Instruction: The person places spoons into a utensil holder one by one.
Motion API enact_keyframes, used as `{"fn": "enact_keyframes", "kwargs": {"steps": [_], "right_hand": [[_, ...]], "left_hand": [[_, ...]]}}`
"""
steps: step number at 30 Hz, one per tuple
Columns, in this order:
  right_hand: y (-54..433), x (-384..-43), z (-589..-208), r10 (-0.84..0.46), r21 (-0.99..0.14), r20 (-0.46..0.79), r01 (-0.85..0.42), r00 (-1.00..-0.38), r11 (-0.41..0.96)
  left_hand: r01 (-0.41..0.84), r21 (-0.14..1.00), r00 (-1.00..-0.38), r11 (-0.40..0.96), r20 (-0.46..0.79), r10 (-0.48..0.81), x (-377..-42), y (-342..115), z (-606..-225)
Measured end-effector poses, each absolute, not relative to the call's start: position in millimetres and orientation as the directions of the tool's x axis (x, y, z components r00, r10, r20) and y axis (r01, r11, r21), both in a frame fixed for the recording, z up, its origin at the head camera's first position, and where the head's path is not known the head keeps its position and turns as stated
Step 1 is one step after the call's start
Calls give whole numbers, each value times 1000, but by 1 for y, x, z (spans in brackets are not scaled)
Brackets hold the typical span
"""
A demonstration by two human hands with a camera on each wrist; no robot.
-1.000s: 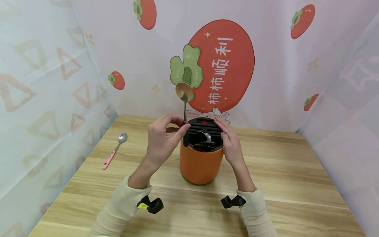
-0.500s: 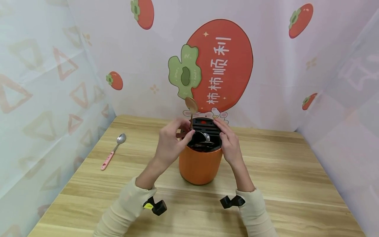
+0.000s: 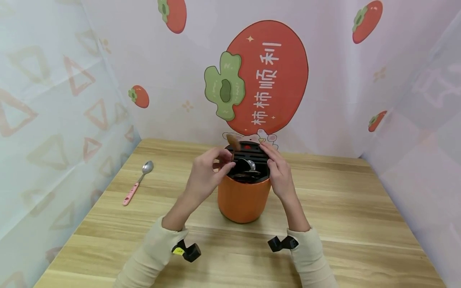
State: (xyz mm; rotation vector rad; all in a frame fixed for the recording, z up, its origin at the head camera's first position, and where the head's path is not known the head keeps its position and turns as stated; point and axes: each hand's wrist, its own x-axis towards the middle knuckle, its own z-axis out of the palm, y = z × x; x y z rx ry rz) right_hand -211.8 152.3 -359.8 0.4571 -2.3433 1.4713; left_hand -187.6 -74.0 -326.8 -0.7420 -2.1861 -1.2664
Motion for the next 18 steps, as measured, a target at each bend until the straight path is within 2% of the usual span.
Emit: {"fn": "enact_keyframes", "kwargs": {"steps": [4, 18], "right_hand": [[154, -212, -359, -97, -800, 435, -434, -895, 415], [153, -213, -360, -101, -797, 440, -440, -892, 414]], "left_hand": [[630, 665, -771, 402, 599, 218, -183, -86, -324], [541, 691, -827, 479, 541, 153, -178, -126, -351]]}}
